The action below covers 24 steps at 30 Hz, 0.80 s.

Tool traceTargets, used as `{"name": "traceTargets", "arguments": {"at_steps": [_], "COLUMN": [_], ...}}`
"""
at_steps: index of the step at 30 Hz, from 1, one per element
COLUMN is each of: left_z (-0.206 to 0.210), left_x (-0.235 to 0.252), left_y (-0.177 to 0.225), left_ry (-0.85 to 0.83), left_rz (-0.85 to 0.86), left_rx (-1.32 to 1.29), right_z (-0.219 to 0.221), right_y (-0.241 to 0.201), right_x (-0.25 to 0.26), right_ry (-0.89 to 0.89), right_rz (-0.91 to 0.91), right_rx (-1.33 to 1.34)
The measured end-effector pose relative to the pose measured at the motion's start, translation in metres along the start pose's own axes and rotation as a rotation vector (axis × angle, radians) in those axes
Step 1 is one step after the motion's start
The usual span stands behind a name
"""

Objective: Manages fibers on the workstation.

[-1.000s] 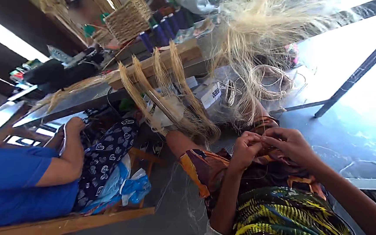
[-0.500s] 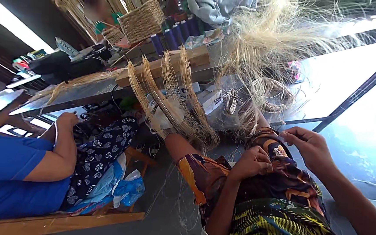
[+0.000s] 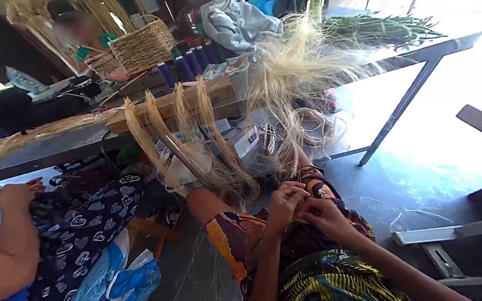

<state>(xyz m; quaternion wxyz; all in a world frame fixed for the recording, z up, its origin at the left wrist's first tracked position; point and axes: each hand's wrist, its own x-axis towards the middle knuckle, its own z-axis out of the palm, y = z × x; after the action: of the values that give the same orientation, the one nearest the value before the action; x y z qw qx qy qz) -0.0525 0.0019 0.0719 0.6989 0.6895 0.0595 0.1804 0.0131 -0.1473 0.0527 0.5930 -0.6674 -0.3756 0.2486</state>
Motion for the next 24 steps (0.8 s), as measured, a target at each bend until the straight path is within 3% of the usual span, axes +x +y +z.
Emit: {"name": "traceTargets", "arguments": {"at_steps": [4, 9, 11, 15, 20, 24], "left_z": [0.001, -0.009, -0.010, -0.006, 0.000, 0.003], "left_x": [-0.002, 0.000, -0.001, -0.004, -0.009, -0.014], "left_y": [0.003, -0.002, -0.002, 0.007, 0.011, 0.019], "left_ry": [0.132, 0.219, 0.210, 0.119, -0.029, -0.046], "left_rz": [0.028, 0.058, 0.058, 0.035, -0.012, -0.048], "left_rx": [0.057, 0.097, 0.100, 0.127, 0.222, 0.441], "right_z": [0.011, 0.016, 0.017, -0.007, -0.033, -0.024], "right_y": [0.011, 0.000, 0.001, -0.004, -0.011, -0.008], "right_x": [-0.004, -0.010, -0.008, 0.008, 0.018, 0.019], "right_ry": [-0.224, -0.809, -0.870, -0.744, -0.261, -0.017], "right_rz": [-0.048, -0.203, -0.160, 0.004, 0.024, -0.007], "right_rx": [0.061, -0.152, -0.182, -0.166, -0.022, 0.144]}}
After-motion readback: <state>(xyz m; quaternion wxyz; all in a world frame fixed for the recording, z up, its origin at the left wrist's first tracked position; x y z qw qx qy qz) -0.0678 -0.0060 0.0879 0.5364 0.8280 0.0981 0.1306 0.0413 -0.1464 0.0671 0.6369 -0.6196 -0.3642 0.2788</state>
